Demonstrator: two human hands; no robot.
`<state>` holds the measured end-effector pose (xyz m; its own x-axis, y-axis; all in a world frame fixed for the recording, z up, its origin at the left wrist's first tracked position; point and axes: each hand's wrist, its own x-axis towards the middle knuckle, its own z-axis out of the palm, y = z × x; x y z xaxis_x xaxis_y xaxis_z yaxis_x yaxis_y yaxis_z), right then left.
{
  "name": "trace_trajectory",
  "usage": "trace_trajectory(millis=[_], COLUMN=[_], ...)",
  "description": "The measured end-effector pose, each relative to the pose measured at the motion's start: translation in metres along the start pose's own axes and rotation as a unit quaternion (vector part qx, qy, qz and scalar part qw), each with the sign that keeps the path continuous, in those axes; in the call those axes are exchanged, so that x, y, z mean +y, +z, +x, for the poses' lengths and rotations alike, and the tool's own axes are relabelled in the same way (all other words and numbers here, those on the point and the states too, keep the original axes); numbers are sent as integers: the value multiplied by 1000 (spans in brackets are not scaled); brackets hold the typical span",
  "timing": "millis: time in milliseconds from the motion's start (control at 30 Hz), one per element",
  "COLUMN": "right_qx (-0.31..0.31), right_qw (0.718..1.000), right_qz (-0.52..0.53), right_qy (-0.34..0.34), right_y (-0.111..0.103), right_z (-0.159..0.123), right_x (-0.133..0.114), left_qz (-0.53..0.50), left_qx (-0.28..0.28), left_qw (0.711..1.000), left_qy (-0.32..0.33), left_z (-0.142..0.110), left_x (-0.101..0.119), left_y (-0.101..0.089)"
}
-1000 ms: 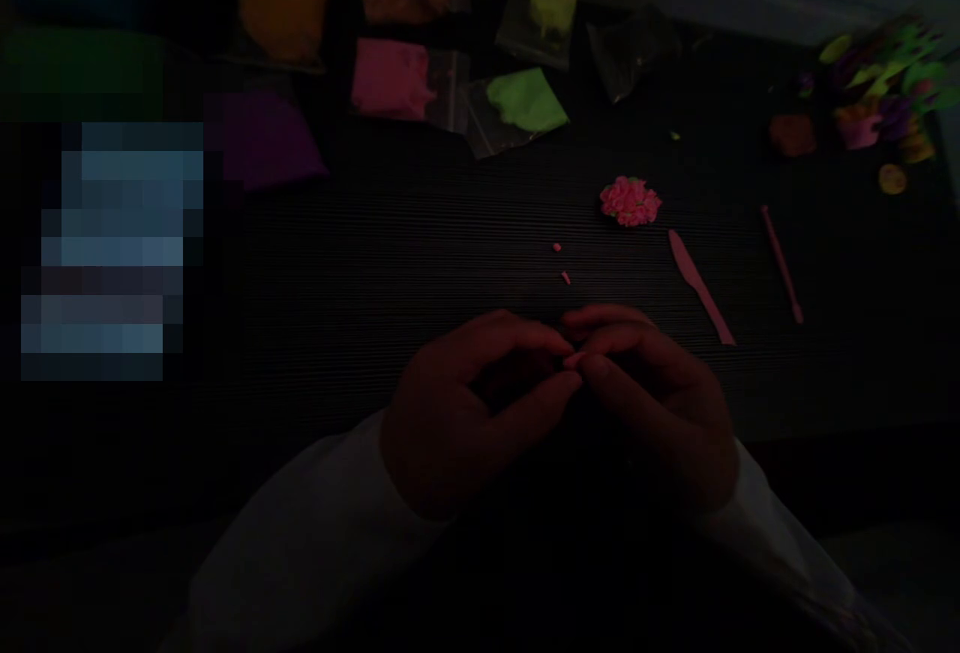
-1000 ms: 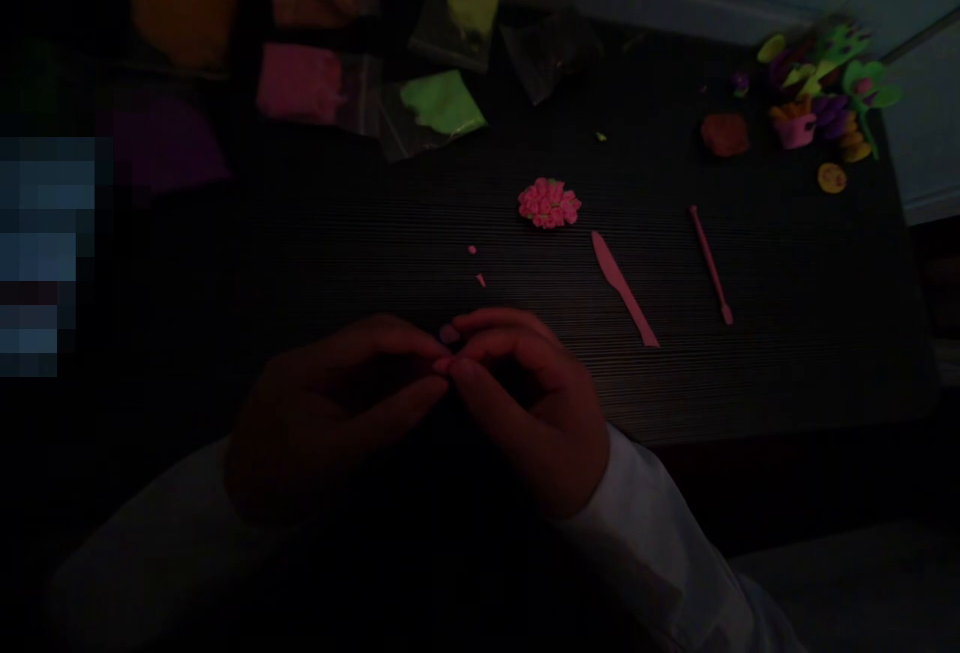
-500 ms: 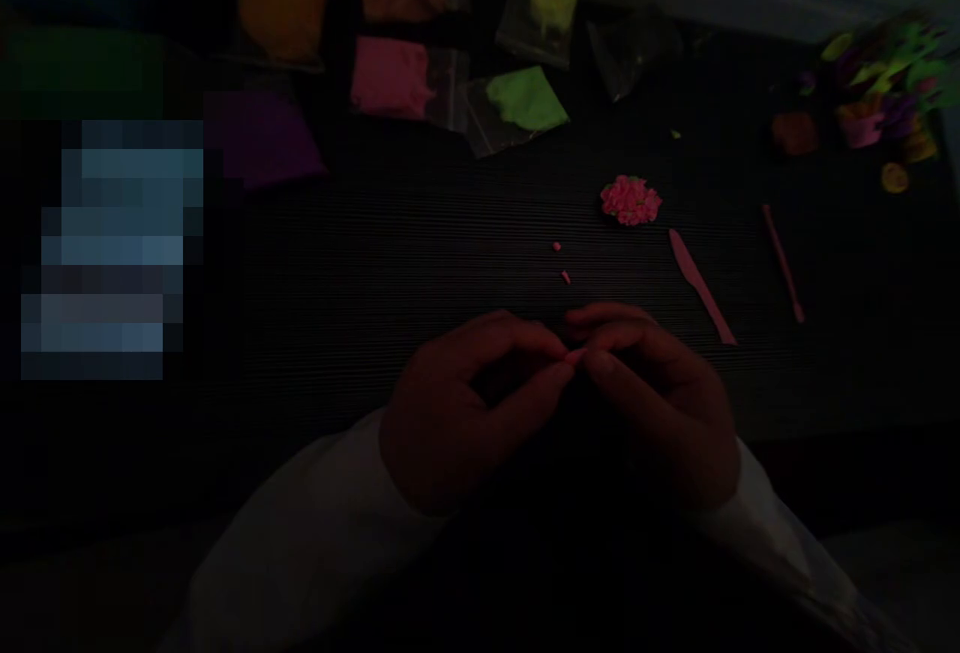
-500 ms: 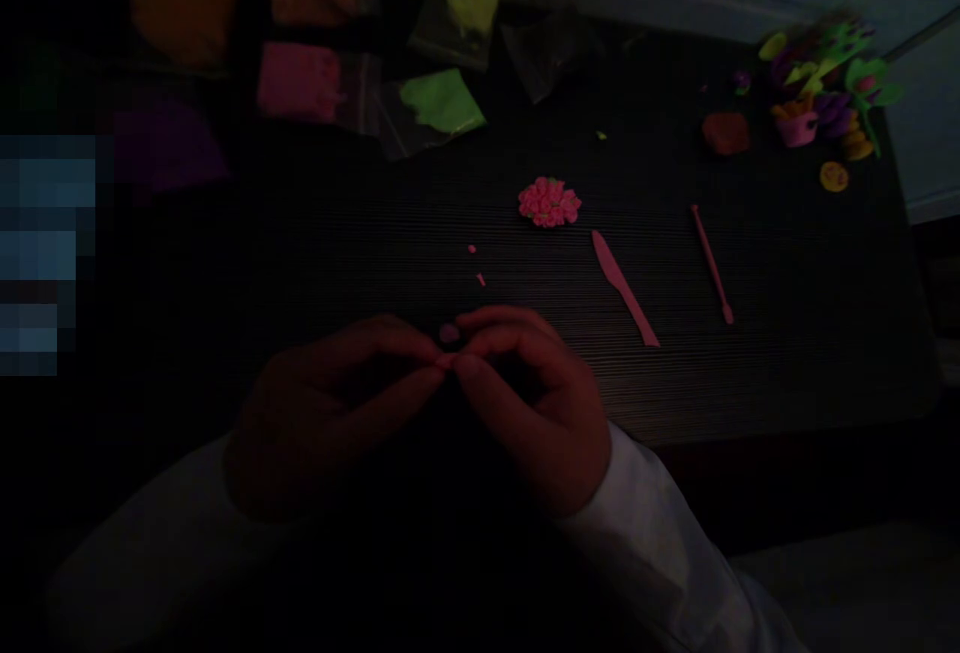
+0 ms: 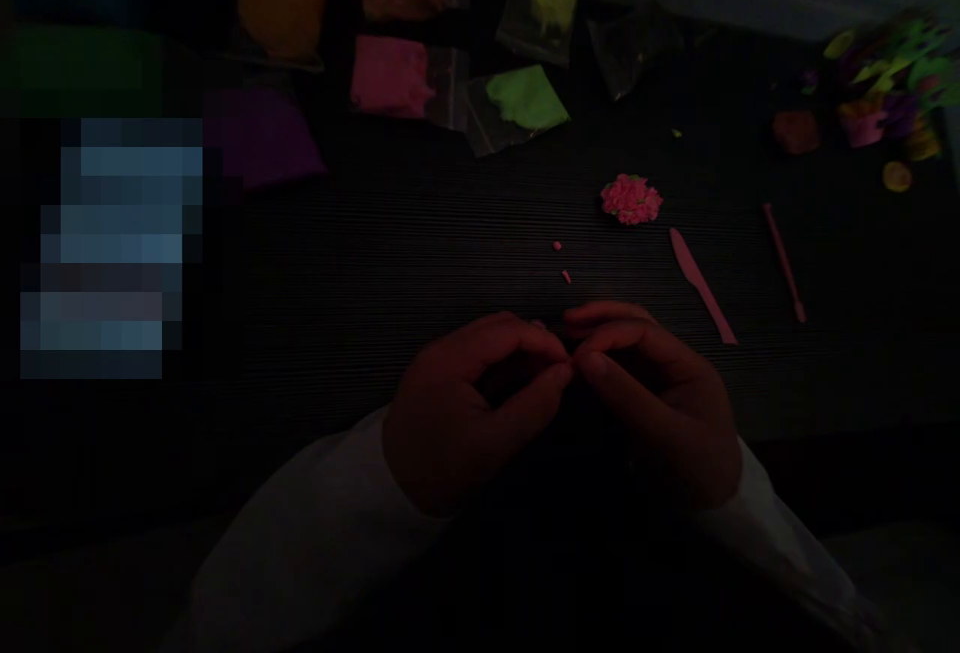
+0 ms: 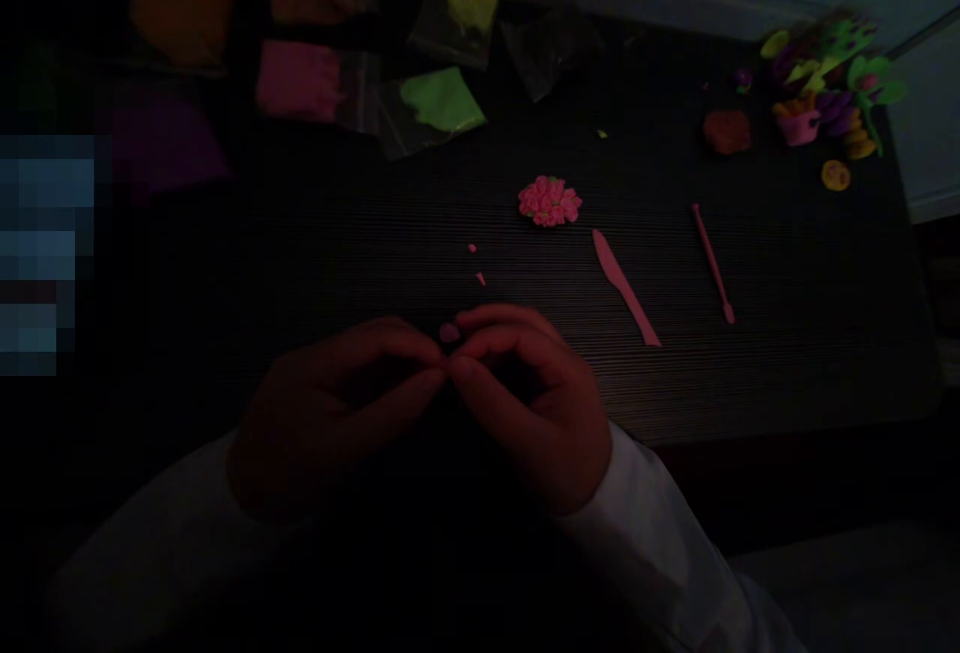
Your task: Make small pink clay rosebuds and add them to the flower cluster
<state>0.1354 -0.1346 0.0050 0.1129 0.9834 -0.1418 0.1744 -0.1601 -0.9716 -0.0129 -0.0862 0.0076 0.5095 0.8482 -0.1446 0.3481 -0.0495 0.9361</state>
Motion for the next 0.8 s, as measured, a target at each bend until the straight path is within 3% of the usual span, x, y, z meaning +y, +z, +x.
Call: trace_trajectory(millis=[533,800], right_qx=[4,-11], right_qw=[1000,1000], right_qz=[28,-20], right_qy=[9,14], right_y=[0,-1], right_z=[1,3], right_x=[-1,-5], left_qz=[-17,24], left_qx=[-3,13], left_qw=[1000,999], left_qy=[-1,20], left_z=[0,-1], left_x=[2,2], left_y=[0,1])
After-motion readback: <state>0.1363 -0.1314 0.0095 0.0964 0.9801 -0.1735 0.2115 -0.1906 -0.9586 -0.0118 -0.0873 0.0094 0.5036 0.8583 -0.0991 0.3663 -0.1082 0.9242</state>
